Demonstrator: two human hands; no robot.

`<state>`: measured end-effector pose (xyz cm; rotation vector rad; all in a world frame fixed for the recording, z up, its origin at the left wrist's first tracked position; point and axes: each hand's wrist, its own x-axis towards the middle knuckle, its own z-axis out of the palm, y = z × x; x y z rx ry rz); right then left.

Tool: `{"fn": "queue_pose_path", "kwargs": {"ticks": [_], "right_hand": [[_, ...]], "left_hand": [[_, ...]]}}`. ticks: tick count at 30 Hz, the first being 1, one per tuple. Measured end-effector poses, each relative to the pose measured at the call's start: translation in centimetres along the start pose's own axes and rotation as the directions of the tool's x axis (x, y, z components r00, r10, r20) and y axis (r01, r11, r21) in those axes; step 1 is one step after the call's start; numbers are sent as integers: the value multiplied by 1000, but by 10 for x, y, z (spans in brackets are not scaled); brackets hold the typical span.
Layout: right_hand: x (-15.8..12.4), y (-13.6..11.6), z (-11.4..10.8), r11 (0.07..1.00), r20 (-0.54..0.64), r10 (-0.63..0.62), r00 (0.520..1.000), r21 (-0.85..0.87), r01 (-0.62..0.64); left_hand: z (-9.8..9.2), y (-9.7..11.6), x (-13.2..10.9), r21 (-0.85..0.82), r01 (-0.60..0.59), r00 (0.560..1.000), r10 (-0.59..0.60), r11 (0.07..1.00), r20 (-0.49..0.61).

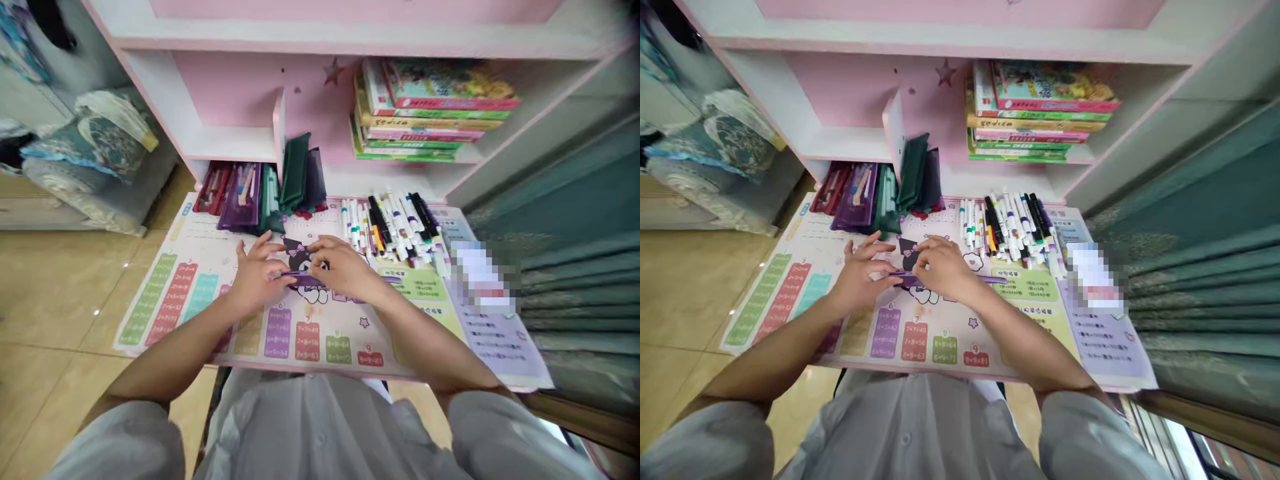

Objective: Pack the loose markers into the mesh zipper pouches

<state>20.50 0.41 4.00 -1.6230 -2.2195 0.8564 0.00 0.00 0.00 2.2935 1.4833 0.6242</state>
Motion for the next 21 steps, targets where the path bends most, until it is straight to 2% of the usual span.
{"fn": "queue_pose_path", "kwargs": {"ticks": [5,10,21], "right_hand": [[-2,4,-1,999,-23,-38,999,13,38],[-2,6,-5,1000,-18,7,1000,-13,-7],[-2,11,-8,1000,-15,-1,1000,-24,0]], "left_hand": [[-1,0,-2,8,-3,1000,2,1000,9],[-1,-1,-2,1,14,1000,-14,1000,4],[-2,-1,0,-7,29,1000,-29,1000,2]]}}
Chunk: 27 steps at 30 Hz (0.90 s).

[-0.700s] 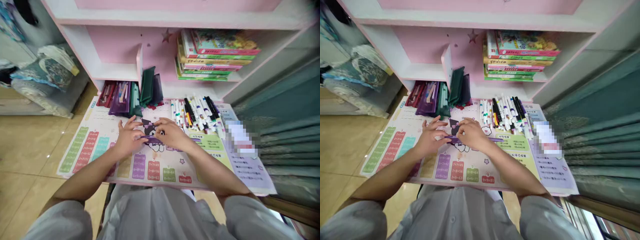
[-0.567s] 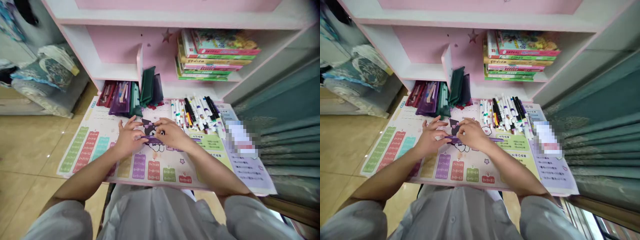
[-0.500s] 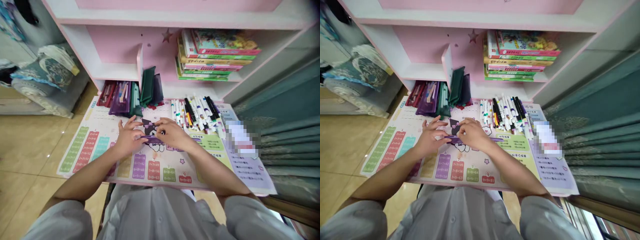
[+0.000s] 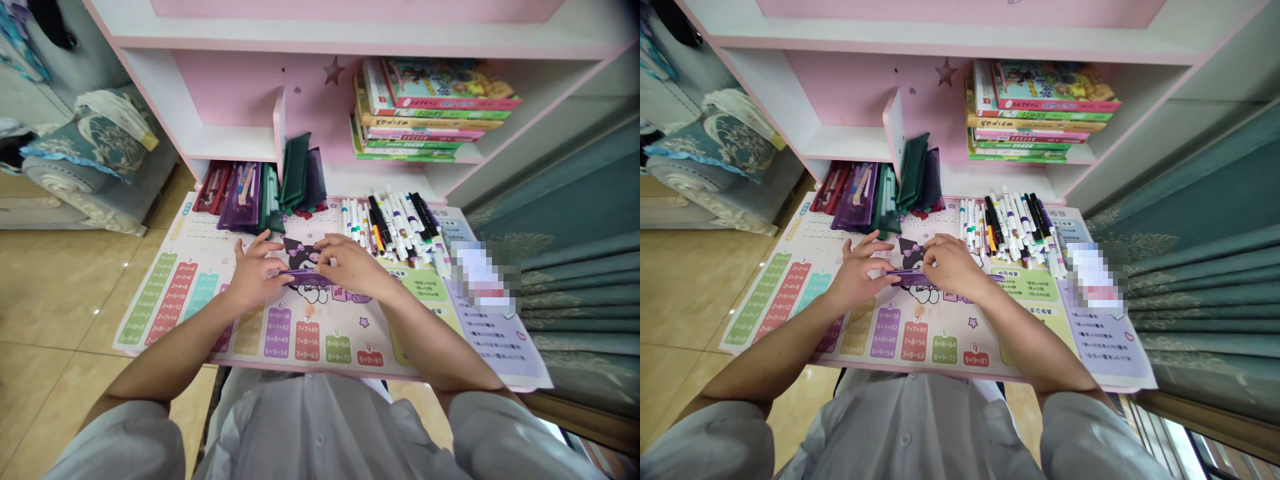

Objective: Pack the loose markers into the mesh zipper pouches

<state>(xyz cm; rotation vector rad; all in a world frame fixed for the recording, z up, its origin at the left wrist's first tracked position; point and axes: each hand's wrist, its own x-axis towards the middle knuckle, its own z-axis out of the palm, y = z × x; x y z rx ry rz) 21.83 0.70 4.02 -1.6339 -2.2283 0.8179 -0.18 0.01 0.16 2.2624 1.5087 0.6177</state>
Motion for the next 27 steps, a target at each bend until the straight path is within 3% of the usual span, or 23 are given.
{"fn": "queue_pose_path", "kwargs": {"ticks": [27], "right_hand": [[-2,12,-12,999,13,-4,1000,-45,4]], "left_hand": [[-4,-3,1,-19,31,999,-31,999,27]]}}
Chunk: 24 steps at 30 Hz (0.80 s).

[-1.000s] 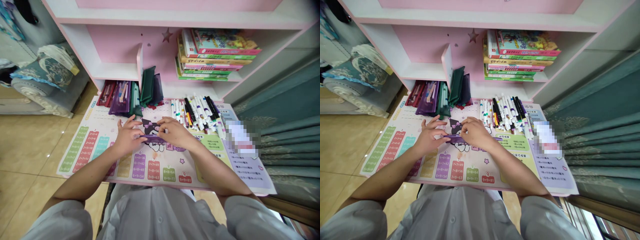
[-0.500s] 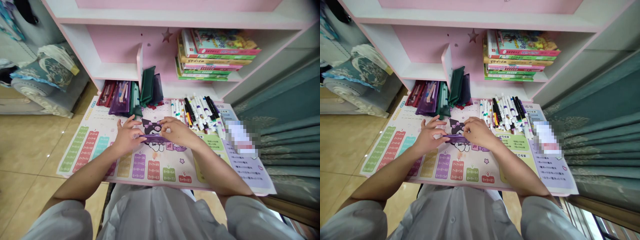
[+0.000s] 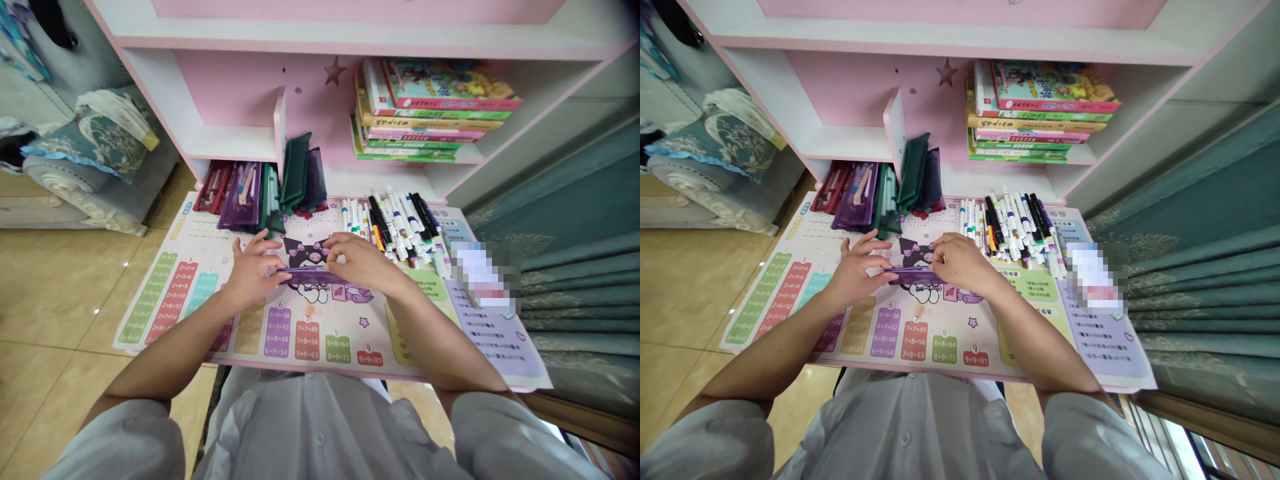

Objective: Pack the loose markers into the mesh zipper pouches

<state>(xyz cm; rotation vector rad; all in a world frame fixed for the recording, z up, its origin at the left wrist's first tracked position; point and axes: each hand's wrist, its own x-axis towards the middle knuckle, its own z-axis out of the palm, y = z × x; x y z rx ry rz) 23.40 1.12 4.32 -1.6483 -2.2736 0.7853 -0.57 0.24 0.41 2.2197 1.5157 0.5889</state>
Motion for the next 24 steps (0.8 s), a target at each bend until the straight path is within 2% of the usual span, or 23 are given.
{"fn": "queue_pose_path", "kwargs": {"ticks": [10,18,24], "right_hand": [[0,3,-4,1000,13,11,1000,-4,-11],[-1,3,-12,998,33,67,997,-13,-67],[-1,4,-13,998,7,65,998,11,-65]], "left_hand": [[-5,3,2,-6,23,1000,-23,1000,5],[-9,-1,3,-7,26,999,-26,1000,-21],[-11,-2,2,0,34,999,-34,999,1]]}}
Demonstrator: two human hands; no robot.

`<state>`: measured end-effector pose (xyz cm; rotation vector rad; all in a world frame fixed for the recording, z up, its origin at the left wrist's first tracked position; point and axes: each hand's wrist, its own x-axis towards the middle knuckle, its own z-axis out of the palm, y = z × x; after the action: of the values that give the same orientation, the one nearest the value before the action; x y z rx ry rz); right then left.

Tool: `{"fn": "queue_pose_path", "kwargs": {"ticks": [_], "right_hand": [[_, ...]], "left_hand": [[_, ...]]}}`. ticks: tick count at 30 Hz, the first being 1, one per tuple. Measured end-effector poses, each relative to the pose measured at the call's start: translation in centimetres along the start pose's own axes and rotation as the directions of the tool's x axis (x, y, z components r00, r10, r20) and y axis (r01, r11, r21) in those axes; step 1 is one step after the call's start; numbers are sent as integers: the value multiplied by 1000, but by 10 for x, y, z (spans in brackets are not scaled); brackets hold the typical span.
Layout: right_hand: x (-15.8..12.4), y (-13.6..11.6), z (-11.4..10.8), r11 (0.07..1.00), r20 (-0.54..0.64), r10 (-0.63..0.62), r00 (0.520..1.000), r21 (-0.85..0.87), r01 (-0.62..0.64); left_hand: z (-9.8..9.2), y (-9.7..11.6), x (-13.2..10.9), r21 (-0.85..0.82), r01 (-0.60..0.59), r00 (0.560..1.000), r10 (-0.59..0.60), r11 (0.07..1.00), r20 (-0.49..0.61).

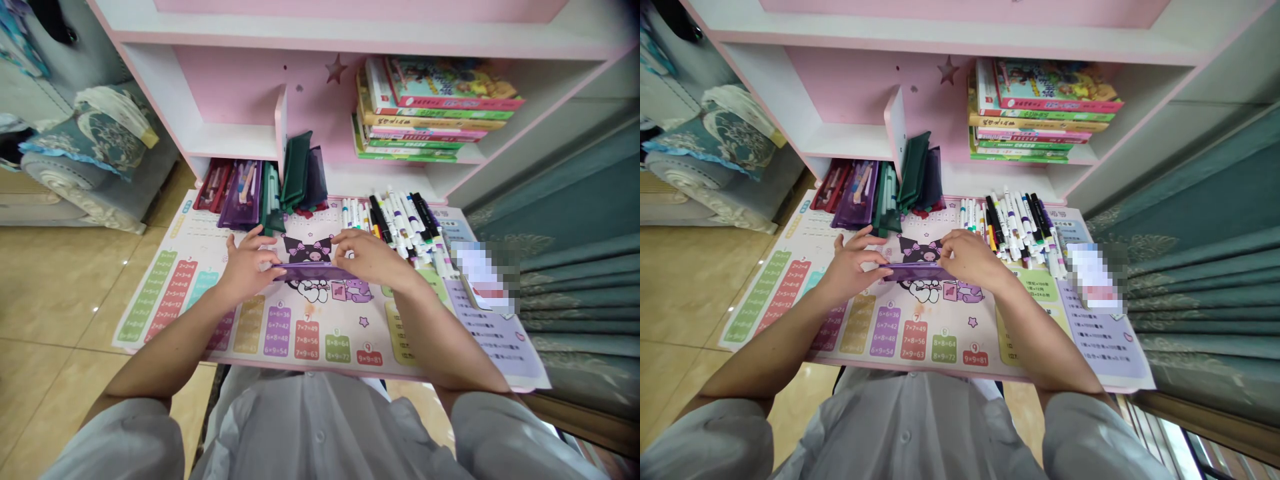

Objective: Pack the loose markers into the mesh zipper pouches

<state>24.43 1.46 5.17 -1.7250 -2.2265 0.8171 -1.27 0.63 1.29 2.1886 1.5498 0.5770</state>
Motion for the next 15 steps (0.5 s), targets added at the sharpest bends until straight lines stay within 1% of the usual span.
{"fn": "queue_pose_path", "kwargs": {"ticks": [3,9,15], "right_hand": [[0,1,0,1000,6,14,1000,-4,-14],[1,5,-2,1000,-10,-11,1000,-29,11],[1,6,-3,999,1,13,1000,-49,-13]], "left_hand": [[0,-1,0,-2,1,1000,-1,1000,3],[-2,-4,1,16,-11,1000,11,1000,6],[-5,-4,1,25,1,1000,-2,1000,16]]}}
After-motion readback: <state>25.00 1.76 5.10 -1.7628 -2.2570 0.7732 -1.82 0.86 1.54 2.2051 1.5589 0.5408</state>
